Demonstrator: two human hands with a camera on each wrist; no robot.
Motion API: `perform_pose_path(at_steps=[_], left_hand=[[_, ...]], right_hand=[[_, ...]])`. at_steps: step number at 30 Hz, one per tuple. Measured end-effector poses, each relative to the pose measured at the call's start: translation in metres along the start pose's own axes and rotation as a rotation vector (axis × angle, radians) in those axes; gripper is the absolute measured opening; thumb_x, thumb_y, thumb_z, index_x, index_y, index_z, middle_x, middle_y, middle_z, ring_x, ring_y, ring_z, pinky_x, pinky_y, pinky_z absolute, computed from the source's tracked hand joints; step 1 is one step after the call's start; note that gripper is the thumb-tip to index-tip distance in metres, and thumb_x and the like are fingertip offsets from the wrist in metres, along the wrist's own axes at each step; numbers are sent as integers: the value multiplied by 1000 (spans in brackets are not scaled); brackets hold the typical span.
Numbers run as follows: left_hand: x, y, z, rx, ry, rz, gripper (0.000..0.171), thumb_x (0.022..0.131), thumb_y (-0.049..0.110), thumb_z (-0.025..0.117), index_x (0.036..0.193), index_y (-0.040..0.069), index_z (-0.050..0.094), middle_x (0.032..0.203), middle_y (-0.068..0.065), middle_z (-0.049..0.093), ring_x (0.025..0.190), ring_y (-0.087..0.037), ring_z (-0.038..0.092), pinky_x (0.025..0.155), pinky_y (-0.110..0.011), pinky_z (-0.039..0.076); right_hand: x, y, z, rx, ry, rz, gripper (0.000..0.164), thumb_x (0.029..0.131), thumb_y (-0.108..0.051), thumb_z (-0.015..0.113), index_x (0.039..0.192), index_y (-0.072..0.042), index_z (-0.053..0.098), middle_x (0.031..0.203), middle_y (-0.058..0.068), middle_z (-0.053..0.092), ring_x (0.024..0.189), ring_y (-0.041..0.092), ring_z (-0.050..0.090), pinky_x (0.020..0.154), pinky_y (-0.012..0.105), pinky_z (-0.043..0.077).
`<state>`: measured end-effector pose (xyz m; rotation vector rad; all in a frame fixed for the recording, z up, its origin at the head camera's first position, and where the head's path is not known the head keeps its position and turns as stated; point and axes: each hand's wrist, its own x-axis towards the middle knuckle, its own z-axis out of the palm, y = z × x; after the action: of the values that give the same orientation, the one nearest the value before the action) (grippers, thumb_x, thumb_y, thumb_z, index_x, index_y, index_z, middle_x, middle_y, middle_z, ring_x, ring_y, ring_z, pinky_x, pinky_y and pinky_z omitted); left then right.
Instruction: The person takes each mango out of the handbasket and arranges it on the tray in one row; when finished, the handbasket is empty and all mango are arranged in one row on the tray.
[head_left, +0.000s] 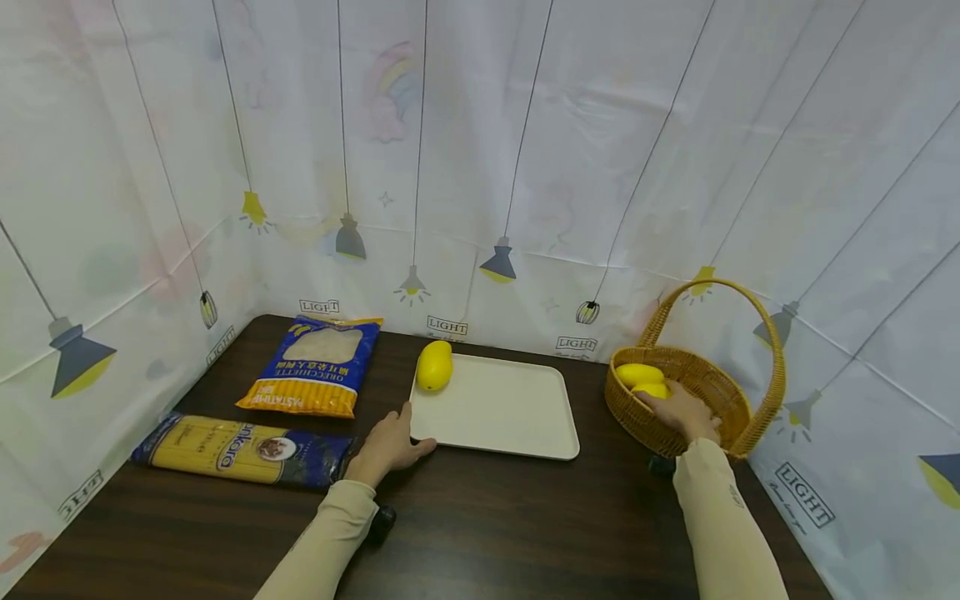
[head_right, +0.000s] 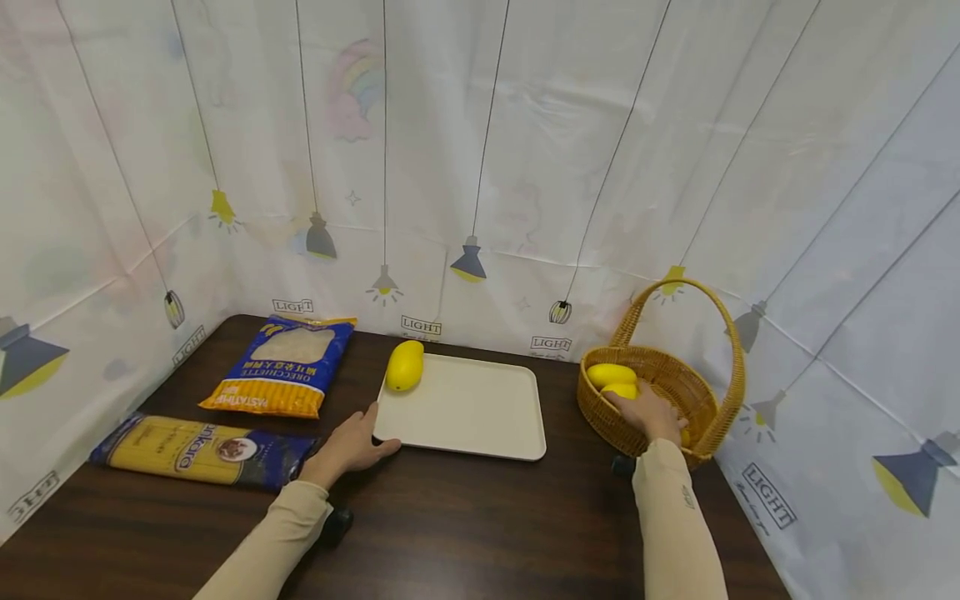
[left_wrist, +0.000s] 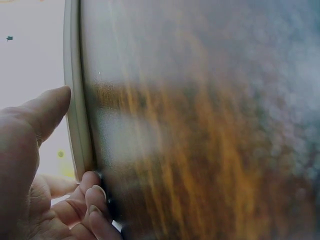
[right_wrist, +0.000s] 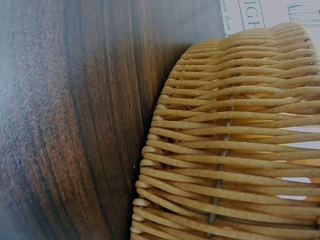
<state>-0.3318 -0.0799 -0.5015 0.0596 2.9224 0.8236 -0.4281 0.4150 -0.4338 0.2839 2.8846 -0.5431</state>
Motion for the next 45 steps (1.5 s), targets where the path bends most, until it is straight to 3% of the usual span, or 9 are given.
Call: perform_pose_path(at_steps=[7,16,25,30,38,45], left_hand=[[0,0,0,-9,-2,-7,90,94,48,66,157,-3,27,149,-33,44,133,-46,51,111,-56,44],[-2,2,-2,3,-7,-9,90,93,48,66,156,-5,28,148,-33,44,132,-46,52,110,-57,44],[-2,0,-1,1,0,-7,90,94,47,66,156,-5,28,149,-33,44,132,-46,51,110,-57,44],[-3,1,-2,0,-1,-3,90,94,48,66,156,-4,28,148,-32,44,132,-46,52,110,-57,44],[0,0,-1,-13,-11,-23,90,94,48,66,157,-3,27,150,-32,43,134,-46,50,111,-58,43],[-1,1,-1,-25,-10,-21,89,94,47,65,157,-2,26,151,-31,42,135,-46,49,111,-58,43]], right_hand=[[-3,-2,1,-4,90,-20,113,88,-84,36,159,0,13,156,42,21,133,72,21,101,85,13],[-6,-2,0,51,193,-65,111,88,-82,38,161,-2,11,153,41,27,134,61,32,99,78,27],[-14,-12,-10,67,324,-159,107,89,-79,44,160,-3,19,143,40,41,121,53,46,89,64,43],[-18,-24,-15,119,334,-208,106,89,-78,47,161,-7,18,145,38,37,119,49,44,84,57,45],[-23,-55,-16,172,332,-264,103,89,-75,51,163,-14,15,153,36,28,128,49,39,93,62,46],[-26,-84,-8,179,314,-310,99,89,-73,54,163,-18,19,145,35,34,119,45,43,87,54,48]])
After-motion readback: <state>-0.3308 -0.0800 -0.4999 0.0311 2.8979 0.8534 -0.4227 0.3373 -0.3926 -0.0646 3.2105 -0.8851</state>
